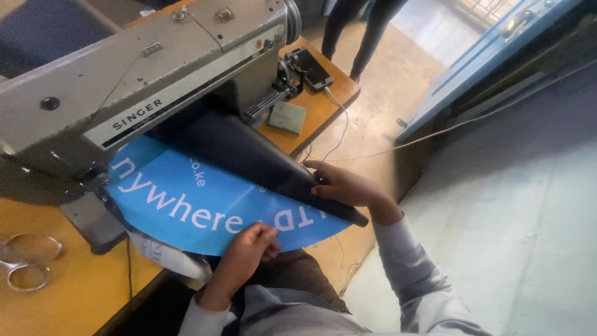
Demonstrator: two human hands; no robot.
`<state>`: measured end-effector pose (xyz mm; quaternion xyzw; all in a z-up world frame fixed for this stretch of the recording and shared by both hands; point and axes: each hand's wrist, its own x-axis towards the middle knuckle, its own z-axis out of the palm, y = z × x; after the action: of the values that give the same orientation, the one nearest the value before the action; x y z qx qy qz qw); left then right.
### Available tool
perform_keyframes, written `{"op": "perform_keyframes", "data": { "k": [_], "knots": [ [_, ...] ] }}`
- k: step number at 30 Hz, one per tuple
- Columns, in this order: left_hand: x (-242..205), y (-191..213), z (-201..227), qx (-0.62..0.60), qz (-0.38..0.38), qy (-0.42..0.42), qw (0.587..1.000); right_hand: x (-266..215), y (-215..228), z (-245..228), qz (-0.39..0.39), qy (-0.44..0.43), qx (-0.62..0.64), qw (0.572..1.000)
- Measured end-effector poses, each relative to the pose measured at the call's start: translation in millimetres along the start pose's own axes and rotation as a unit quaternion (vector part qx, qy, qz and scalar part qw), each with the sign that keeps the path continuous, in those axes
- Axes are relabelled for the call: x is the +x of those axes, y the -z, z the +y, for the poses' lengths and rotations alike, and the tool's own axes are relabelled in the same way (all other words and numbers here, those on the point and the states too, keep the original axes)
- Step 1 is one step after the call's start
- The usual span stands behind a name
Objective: The person aligns a blue printed banner with a black fabric strip under the presser foot of a Singer sewing machine. They guide the materials through the machine to sew the strip along the edge of the banner, adjusting the fabric as needed.
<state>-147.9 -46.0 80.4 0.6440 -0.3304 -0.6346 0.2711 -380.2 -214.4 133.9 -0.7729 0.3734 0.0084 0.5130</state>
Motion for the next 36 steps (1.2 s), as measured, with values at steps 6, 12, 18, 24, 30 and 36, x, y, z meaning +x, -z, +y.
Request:
{"op": "perform_keyframes", "data": {
  "k": [6,12,18,24,30,36],
  "knots": [
    [-90,80,-105,-0.02,0.174,0.064,0.983,-41,-27,-38,0.222,-0.08,-0.208,0.949],
    [-186,123,-199,0.265,0.422,0.176,0.849,-20,-99,-90,0.291,0.152,-0.113,0.938],
    [-184,113,-178,0.256,0.433,0.063,0.862,79,-198,-91,0.168,0.295,-0.181,0.923],
    [-134,97,-169,0.122,0.37,-0.015,0.921,136,-243,-103,0.177,0.365,-0.238,0.882],
    [-144,45,-122,0.213,0.394,-0.197,0.872,108,-230,-116,0.016,0.138,0.191,0.972],
    [-160,-9,-86,0.366,0.38,-0.336,0.78,45,-222,-125,-0.011,0.124,0.324,0.938]
  ]
}}
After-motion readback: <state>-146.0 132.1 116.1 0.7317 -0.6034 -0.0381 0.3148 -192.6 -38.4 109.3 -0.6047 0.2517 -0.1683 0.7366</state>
